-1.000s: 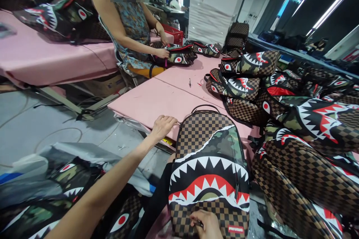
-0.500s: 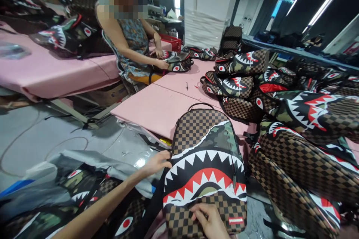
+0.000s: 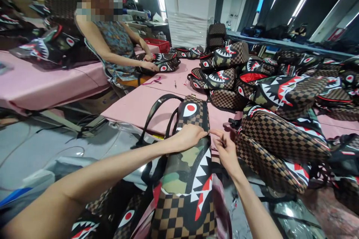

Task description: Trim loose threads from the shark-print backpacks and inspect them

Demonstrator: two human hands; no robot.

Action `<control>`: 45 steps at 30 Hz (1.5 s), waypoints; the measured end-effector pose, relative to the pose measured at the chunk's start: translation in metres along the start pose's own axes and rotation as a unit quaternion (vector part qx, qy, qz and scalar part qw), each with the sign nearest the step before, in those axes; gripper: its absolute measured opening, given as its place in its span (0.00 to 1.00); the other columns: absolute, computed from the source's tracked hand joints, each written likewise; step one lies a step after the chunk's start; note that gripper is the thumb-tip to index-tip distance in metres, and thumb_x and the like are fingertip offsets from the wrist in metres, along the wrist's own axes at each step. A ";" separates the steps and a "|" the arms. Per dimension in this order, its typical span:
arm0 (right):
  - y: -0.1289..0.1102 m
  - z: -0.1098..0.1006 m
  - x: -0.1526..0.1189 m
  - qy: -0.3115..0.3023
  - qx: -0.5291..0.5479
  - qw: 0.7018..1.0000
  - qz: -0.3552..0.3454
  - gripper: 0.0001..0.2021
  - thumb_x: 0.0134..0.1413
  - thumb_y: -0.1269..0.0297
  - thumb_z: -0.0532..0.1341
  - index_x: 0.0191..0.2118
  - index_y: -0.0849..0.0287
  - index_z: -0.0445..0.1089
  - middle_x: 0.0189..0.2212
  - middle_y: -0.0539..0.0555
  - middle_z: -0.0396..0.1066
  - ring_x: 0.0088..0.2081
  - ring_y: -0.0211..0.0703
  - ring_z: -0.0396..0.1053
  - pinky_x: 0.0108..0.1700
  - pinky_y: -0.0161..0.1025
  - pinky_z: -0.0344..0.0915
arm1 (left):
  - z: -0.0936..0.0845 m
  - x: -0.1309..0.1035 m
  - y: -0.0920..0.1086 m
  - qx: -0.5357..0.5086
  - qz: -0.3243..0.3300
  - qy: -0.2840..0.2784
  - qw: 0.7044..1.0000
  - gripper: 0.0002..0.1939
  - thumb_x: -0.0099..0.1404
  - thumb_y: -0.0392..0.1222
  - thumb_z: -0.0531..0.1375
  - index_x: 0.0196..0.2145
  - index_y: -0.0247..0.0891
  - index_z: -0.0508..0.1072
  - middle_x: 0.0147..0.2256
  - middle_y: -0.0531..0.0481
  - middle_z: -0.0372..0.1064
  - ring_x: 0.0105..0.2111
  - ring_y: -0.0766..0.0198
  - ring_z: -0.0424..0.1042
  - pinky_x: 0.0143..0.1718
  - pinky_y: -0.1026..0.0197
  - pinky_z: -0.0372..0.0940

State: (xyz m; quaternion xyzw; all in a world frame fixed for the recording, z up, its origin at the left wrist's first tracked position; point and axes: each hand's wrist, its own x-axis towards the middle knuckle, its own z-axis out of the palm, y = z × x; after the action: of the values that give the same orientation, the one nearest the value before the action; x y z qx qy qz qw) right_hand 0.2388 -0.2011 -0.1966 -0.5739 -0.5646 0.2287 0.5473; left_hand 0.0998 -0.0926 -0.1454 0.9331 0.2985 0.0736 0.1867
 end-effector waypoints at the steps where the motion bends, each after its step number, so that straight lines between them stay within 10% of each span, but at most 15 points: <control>1: 0.001 0.004 0.003 -0.048 -0.013 0.999 -0.010 0.12 0.58 0.62 0.54 0.44 0.58 0.71 0.42 0.55 0.70 0.45 0.44 0.67 0.46 0.40 0.64 | 0.002 -0.003 -0.005 -0.011 0.016 0.021 1.000 0.16 0.67 0.36 0.47 0.34 0.32 0.74 0.32 0.43 0.72 0.34 0.59 0.71 0.36 0.60 0.62; 5: -0.002 0.016 0.011 -0.169 -0.079 0.981 -0.051 0.11 0.60 0.65 0.51 0.41 0.59 0.69 0.40 0.55 0.70 0.43 0.42 0.66 0.47 0.39 0.62 | -0.018 -0.018 -0.041 0.073 0.078 0.080 0.991 0.11 0.63 0.35 0.55 0.43 0.34 0.71 0.42 0.43 0.69 0.44 0.58 0.66 0.46 0.57 0.60; 10: -0.023 0.023 0.040 -0.363 -0.200 0.905 -0.094 0.07 0.55 0.63 0.58 0.32 0.60 0.70 0.30 0.52 0.70 0.32 0.39 0.65 0.35 0.34 0.59 | -0.034 -0.029 -0.063 0.158 0.157 -0.069 0.972 0.27 0.56 0.49 0.64 0.52 0.39 0.66 0.55 0.42 0.60 0.53 0.51 0.58 0.51 0.52 0.55; 14: -0.036 0.035 0.056 -0.486 -0.233 0.839 -0.077 0.13 0.53 0.59 0.60 0.22 0.61 0.67 0.17 0.46 0.60 0.21 0.33 0.55 0.26 0.33 0.50 | -0.021 -0.030 -0.056 0.220 0.116 -0.084 0.965 0.39 0.51 0.48 0.66 0.58 0.39 0.57 0.62 0.40 0.48 0.60 0.43 0.47 0.54 0.46 0.51; 25: -0.008 0.052 0.013 -0.349 0.182 0.919 0.015 0.17 0.51 0.51 0.60 0.24 0.62 0.66 0.24 0.49 0.61 0.27 0.35 0.59 0.30 0.34 0.55 | 0.012 -0.040 -0.067 0.190 0.079 0.077 0.976 0.46 0.42 0.44 0.72 0.56 0.35 0.57 0.64 0.39 0.45 0.62 0.42 0.42 0.57 0.46 0.49; 31: -0.026 0.034 0.011 -0.399 0.040 0.914 -0.058 0.13 0.55 0.56 0.60 0.27 0.62 0.69 0.24 0.49 0.62 0.24 0.32 0.59 0.25 0.31 0.54 | -0.002 -0.082 -0.056 0.070 0.133 0.175 0.973 0.09 0.61 0.44 0.60 0.38 0.38 0.69 0.42 0.47 0.69 0.48 0.56 0.63 0.46 0.53 0.58; 36: -0.029 0.032 0.005 -0.379 -0.044 0.911 -0.154 0.15 0.51 0.52 0.63 0.28 0.61 0.67 0.23 0.49 0.63 0.24 0.33 0.59 0.25 0.31 0.54 | -0.004 -0.135 -0.034 0.058 0.065 0.109 0.990 0.21 0.47 0.52 0.69 0.33 0.38 0.69 0.36 0.51 0.69 0.39 0.56 0.63 0.38 0.55 0.56; 45: -0.023 0.044 -0.027 -0.363 -0.284 0.807 -0.370 0.15 0.64 0.73 0.44 0.39 0.62 0.67 0.31 0.53 0.69 0.22 0.34 0.56 0.25 0.35 0.50 | 0.066 -0.180 -0.035 0.085 0.046 0.278 0.956 0.07 0.62 0.30 0.53 0.31 0.37 0.69 0.33 0.48 0.69 0.36 0.58 0.61 0.34 0.56 0.53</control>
State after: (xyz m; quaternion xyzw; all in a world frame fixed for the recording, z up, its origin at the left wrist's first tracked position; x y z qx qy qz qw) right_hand 0.1843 -0.2141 -0.1988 -0.3266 -0.9314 0.0295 0.1581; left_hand -0.0480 -0.1911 -0.2250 0.9010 0.3002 0.3131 0.0131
